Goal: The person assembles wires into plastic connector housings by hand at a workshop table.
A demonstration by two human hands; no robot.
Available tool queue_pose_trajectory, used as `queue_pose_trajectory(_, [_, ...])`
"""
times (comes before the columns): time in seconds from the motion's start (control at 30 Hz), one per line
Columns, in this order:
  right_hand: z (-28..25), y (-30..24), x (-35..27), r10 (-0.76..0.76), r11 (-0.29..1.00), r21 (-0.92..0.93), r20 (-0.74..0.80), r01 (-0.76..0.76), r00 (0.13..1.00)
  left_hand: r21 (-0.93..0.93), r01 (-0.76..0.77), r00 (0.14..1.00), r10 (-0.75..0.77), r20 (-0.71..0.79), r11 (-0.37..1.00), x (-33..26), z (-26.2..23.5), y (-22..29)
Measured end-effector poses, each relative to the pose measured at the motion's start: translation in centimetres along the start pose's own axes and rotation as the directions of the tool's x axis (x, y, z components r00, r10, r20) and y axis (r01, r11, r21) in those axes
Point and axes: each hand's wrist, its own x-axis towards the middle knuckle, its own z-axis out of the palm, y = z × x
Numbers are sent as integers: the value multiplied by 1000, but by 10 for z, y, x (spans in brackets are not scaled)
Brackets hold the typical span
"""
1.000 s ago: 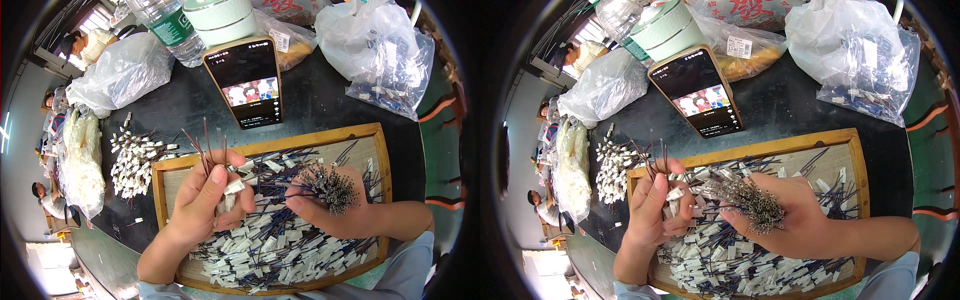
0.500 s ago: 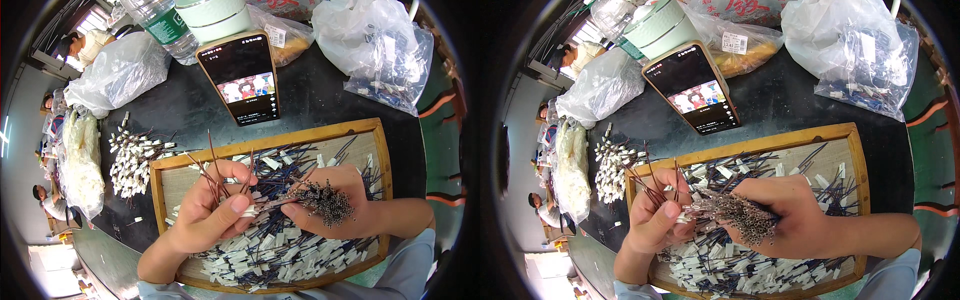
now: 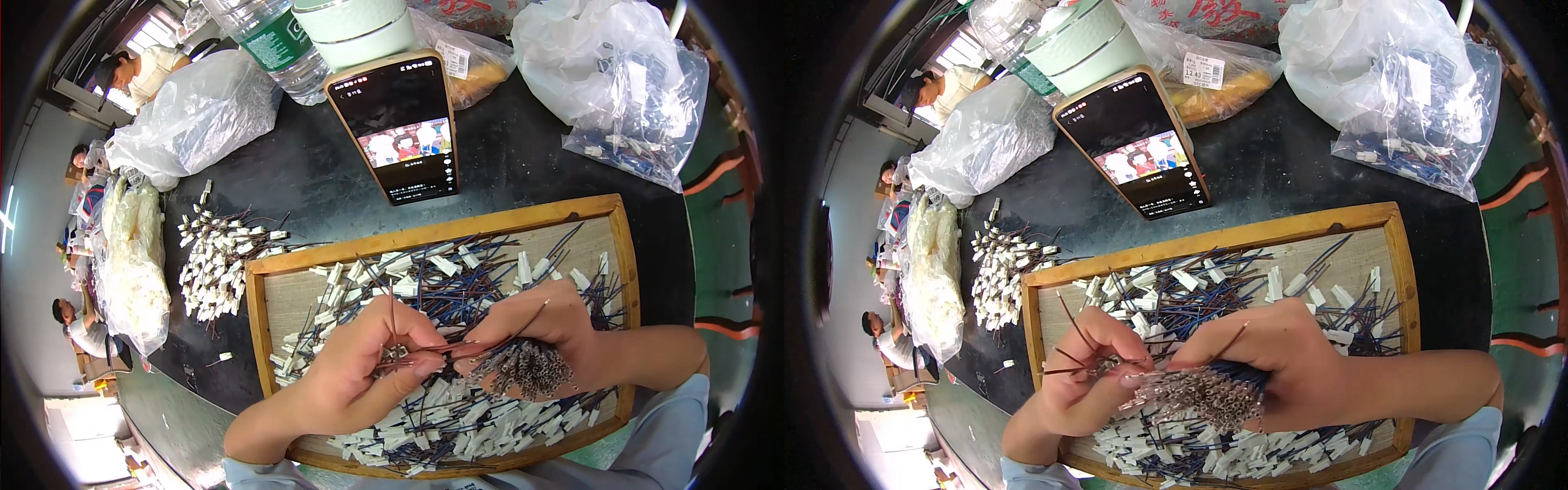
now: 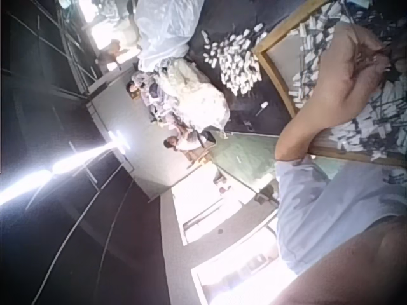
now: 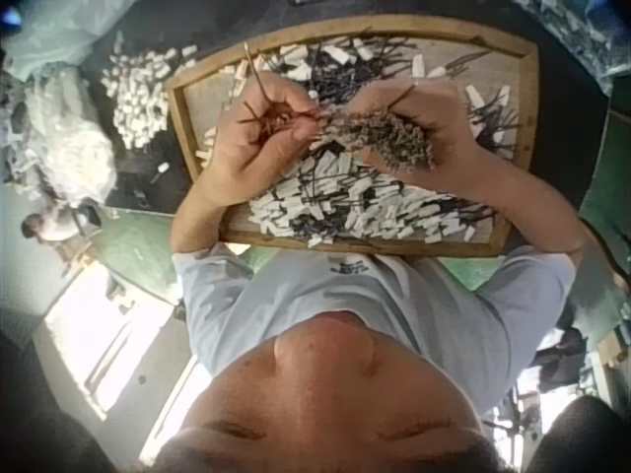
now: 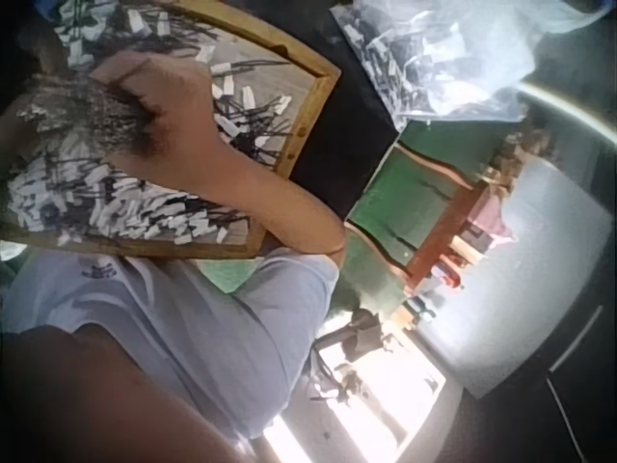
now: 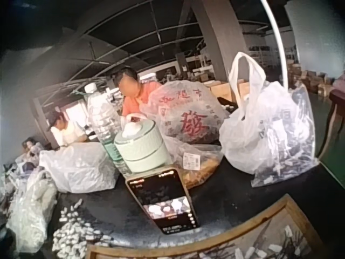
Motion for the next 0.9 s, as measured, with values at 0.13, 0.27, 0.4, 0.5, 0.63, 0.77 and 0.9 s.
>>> queue_pose_trajectory(0.13, [-1,-2,3,32,999,-36,42,-30,999,7,-17,1000,17,-25,1000,1,0,1])
queue_pose_trajectory(0.27, [-11,-13,6,91,969,-233,16,-85,996,-225,-69,980,23,-200,972,-1,-5,0])
queue_pose_trajectory(0.4, [-6,-17,11,157,927,-327,-101,-182,982,-249,92,960,-153,-235,964,3,-11,-1])
queue_pose_trajectory(0.5, [5,-7,5,129,976,-127,-331,-180,935,-415,232,942,-310,-131,880,5,-22,-3])
queue_pose_trajectory(0.63, [1,-14,6,407,913,102,-132,-396,904,-844,139,925,-372,-77,518,11,-41,-25])
queue_pose_trajectory(0.77, [7,-6,9,298,954,54,-147,-293,943,-874,59,918,-371,-143,483,15,-42,-29])
queue_pose_trajectory(0.9, [8,-13,9,521,792,439,-126,-424,844,-853,-56,799,-489,-349,518,31,-21,-10])
